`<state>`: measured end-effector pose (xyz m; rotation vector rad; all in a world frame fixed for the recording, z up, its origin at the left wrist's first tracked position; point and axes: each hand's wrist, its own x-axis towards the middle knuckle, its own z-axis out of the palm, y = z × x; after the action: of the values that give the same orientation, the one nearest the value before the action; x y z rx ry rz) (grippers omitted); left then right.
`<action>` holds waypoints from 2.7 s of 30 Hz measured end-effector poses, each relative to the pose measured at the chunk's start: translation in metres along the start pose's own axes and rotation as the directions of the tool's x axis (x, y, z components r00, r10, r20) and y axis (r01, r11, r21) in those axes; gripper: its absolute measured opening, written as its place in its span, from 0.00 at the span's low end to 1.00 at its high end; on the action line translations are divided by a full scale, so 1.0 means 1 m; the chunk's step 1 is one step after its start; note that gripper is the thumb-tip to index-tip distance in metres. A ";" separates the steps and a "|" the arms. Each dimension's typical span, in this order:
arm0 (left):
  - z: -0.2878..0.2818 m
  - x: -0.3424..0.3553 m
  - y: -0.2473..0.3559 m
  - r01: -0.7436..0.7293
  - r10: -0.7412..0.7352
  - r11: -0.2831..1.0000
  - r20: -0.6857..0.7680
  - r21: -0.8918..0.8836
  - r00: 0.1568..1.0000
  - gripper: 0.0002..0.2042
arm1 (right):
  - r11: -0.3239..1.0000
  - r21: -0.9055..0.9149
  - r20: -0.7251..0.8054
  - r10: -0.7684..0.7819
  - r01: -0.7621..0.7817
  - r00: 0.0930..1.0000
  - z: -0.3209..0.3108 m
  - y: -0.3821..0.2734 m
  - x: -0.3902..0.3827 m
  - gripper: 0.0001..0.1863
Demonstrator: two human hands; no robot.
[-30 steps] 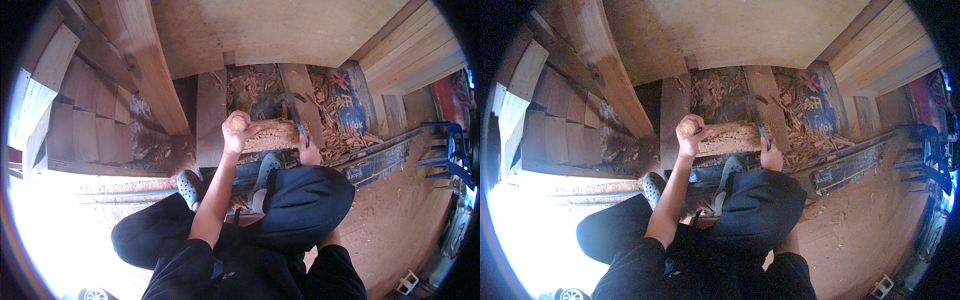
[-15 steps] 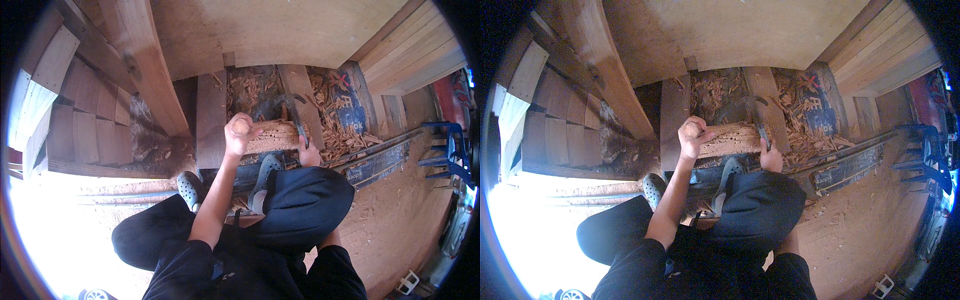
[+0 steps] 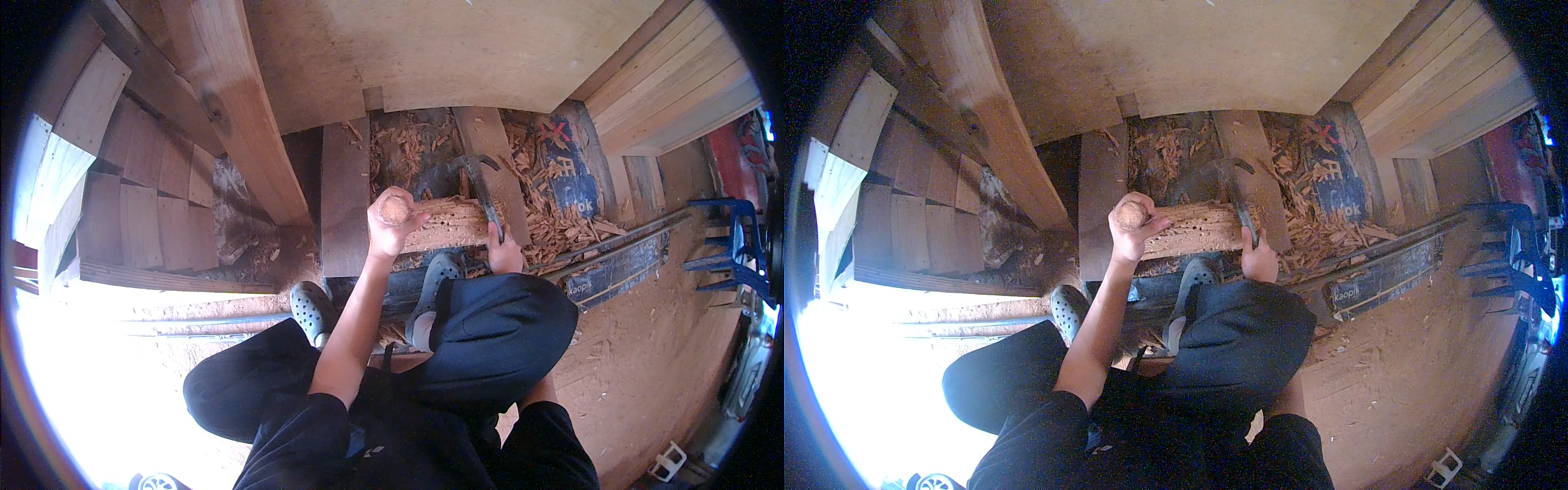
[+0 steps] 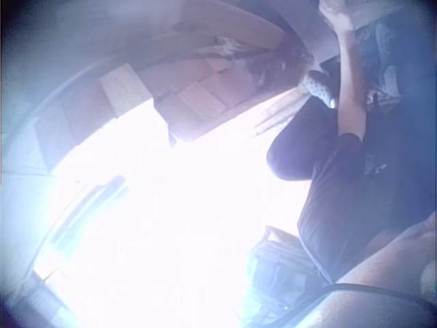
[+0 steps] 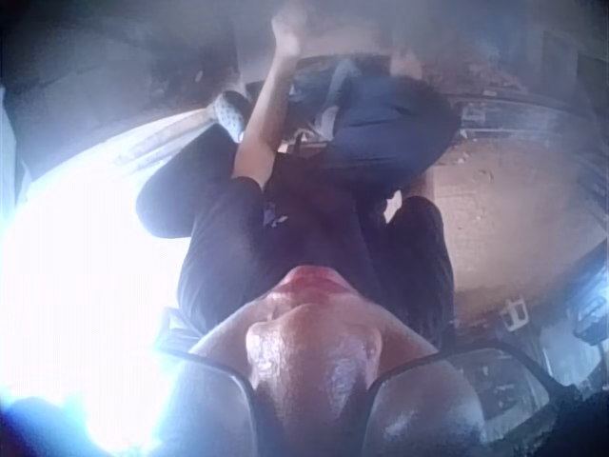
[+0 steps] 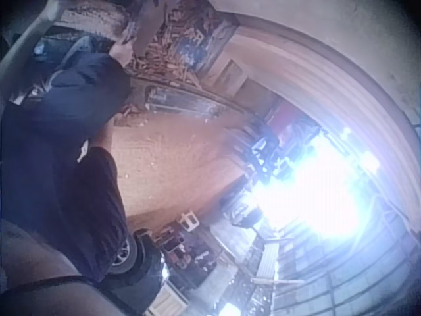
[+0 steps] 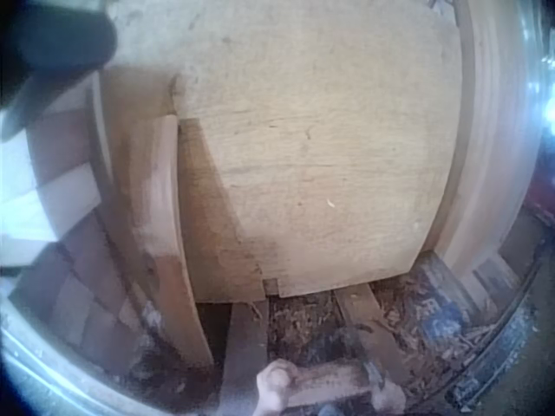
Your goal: The person sits on the floor and uses a hammer and chisel to carve a piece of wood. They repeatedly strike the chisel to remove wood chips, shaping the wood piece.
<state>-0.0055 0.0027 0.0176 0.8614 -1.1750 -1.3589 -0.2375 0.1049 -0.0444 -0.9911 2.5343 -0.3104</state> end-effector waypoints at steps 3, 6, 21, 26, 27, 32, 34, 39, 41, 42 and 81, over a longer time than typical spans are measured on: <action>0.000 0.000 0.000 -0.026 0.026 1.000 0.013 0.002 1.000 0.14 | 1.000 -0.006 -0.003 -0.002 0.002 1.000 0.000 -0.001 0.000 0.44; -0.001 0.000 0.000 -0.016 0.015 1.000 0.028 0.020 0.999 0.14 | 1.000 0.021 -0.027 -0.002 0.002 1.000 -0.001 -0.002 -0.001 0.42; -0.002 0.001 -0.004 -0.031 0.031 1.000 0.023 0.000 0.999 0.15 | 1.000 0.010 -0.024 -0.003 0.003 1.000 -0.003 -0.003 -0.002 0.42; -0.002 0.001 -0.005 -0.024 0.024 1.000 0.017 0.012 1.000 0.15 | 0.999 0.038 -0.048 -0.010 0.012 0.999 -0.001 -0.002 -0.002 0.42; -0.001 0.001 -0.005 -0.025 0.025 1.000 0.015 0.010 1.000 0.15 | 0.999 0.049 -0.068 -0.020 0.023 0.998 0.000 -0.002 -0.002 0.42; -0.002 0.000 -0.006 -0.017 0.017 1.000 0.018 -0.008 1.000 0.16 | 0.999 0.035 -0.072 -0.024 0.026 0.997 0.003 0.000 -0.001 0.43; -0.002 0.000 -0.007 -0.014 0.014 1.000 0.021 -0.002 1.000 0.16 | 0.999 0.027 -0.061 -0.017 0.018 0.998 0.003 0.000 0.000 0.43; -0.002 0.001 -0.007 -0.025 0.025 1.000 0.016 0.008 1.000 0.14 | 1.000 0.022 -0.048 0.000 0.001 0.999 0.002 0.000 0.000 0.42; -0.002 0.000 -0.007 -0.026 0.026 1.000 0.016 0.010 1.000 0.14 | 1.000 0.024 -0.058 -0.005 0.006 0.998 0.002 0.000 -0.001 0.42; -0.002 0.000 -0.007 -0.026 0.026 1.000 0.015 0.010 1.000 0.14 | 1.000 0.021 -0.070 -0.007 0.008 0.998 0.003 0.000 -0.001 0.42; 0.004 0.005 0.003 0.043 -0.045 0.993 -0.015 -0.108 0.999 0.16 | 1.000 -0.024 0.068 0.000 0.001 0.998 0.003 0.005 0.007 0.44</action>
<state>-0.0089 -0.0011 0.0219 0.8248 -1.0644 -1.4347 -0.2433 0.1035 -0.0510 -0.9946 2.4817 -0.2421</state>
